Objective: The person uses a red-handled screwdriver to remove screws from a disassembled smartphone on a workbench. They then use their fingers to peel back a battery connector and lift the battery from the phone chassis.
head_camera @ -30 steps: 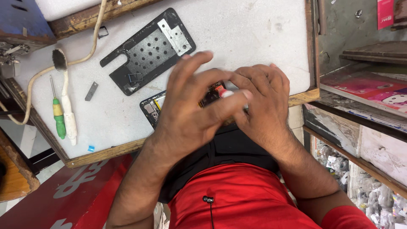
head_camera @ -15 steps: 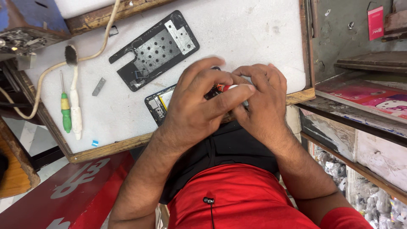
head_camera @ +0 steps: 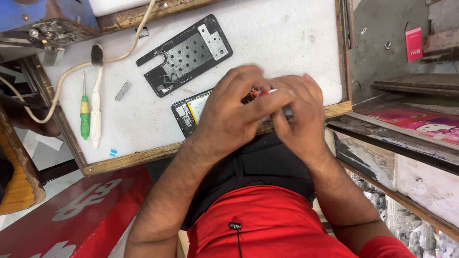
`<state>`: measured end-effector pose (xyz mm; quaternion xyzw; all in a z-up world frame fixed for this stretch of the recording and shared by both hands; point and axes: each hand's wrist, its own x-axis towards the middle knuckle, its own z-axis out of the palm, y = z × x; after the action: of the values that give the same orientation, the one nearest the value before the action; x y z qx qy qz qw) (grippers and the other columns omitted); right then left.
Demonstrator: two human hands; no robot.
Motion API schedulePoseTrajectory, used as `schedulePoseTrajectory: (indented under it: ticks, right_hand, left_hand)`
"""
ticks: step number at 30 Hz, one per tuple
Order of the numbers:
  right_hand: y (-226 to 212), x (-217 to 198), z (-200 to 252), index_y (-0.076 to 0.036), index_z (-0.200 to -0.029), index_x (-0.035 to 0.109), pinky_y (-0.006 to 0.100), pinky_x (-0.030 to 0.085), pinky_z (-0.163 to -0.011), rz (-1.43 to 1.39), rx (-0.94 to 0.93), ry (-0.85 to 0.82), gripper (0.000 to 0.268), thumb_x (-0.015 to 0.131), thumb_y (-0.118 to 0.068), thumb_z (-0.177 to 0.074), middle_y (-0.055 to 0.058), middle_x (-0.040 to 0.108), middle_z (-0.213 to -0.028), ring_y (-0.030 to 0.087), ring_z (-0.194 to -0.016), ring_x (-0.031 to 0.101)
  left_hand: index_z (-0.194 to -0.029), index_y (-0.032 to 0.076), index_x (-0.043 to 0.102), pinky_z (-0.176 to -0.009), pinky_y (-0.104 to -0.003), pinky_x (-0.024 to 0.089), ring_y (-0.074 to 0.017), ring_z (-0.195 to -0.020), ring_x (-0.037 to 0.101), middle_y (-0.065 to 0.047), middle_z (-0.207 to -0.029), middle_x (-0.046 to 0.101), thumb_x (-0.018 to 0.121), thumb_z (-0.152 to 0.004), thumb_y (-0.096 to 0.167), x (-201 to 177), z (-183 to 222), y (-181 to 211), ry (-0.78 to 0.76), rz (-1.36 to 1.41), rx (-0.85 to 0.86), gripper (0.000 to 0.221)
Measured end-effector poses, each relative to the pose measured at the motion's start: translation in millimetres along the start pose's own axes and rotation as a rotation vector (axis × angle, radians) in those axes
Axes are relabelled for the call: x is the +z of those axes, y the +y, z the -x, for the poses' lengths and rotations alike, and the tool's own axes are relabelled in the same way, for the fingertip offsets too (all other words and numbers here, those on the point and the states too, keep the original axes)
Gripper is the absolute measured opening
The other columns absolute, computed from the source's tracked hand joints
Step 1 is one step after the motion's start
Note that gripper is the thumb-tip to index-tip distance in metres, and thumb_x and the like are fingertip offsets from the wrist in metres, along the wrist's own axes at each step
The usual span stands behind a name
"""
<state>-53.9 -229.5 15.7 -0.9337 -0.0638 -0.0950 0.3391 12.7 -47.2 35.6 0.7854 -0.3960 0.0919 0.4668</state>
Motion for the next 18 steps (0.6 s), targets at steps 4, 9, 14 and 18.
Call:
schedulePoseTrajectory:
  ticks: [4, 9, 14, 18]
  right_hand:
    - [13.8, -2.0, 23.5, -0.003, -0.118, 0.069, 0.046, 0.052, -0.107, -0.243, 0.005, 0.19, 0.022, 0.058, 0.005, -0.1, 0.013, 0.071, -0.123, 0.032, -0.12, 0.07]
    - [13.3, 18.3, 79.8, -0.01, -0.1, 0.073, 0.048, 0.061, -0.098, -0.494, -0.514, -0.137, 0.022, 0.053, -0.019, -0.098, 0.006, 0.076, -0.104, 0.027, -0.101, 0.075]
    - [58.9, 25.4, 61.3, -0.02, -0.095, 0.08, 0.057, 0.051, -0.095, 0.289, -0.114, -0.559, 0.023, 0.07, -0.038, -0.085, 0.009, 0.078, -0.097, 0.035, -0.099, 0.07]
    - [58.1, 30.6, 39.1, -0.023, -0.127, 0.07, 0.051, 0.051, -0.099, 0.335, 0.237, -0.584, 0.033, 0.061, -0.037, -0.098, 0.009, 0.073, -0.122, 0.032, -0.115, 0.068]
  left_hand:
    - [-0.144, 0.029, 0.054, -0.105, -0.038, 0.062, -0.027, -0.117, 0.072, -0.005, -0.115, 0.068, 0.07, -0.105, 0.002, 1.9, 8.0, -5.9, -0.072, 0.078, -0.034, 0.051]
    - [-0.154, 0.027, 0.04, -0.103, -0.038, 0.059, -0.0248, -0.105, 0.073, -0.009, -0.117, 0.07, 0.061, -0.111, 0.002, -7.7, 21.2, -17.2, 0.142, 0.091, -0.043, 0.054]
    - [-0.164, 0.018, 0.012, -0.084, -0.029, 0.058, -0.0165, -0.084, 0.064, -0.014, -0.105, 0.068, 0.056, -0.124, 0.009, -35.1, 60.9, -14.2, 0.53, 0.519, -0.377, 0.06]
    - [-0.166, 0.01, 0.011, -0.077, -0.023, 0.053, -0.0116, -0.078, 0.06, -0.012, -0.103, 0.069, 0.059, -0.122, 0.013, -52.1, 90.2, -14.5, 0.642, 0.512, -0.507, 0.065]
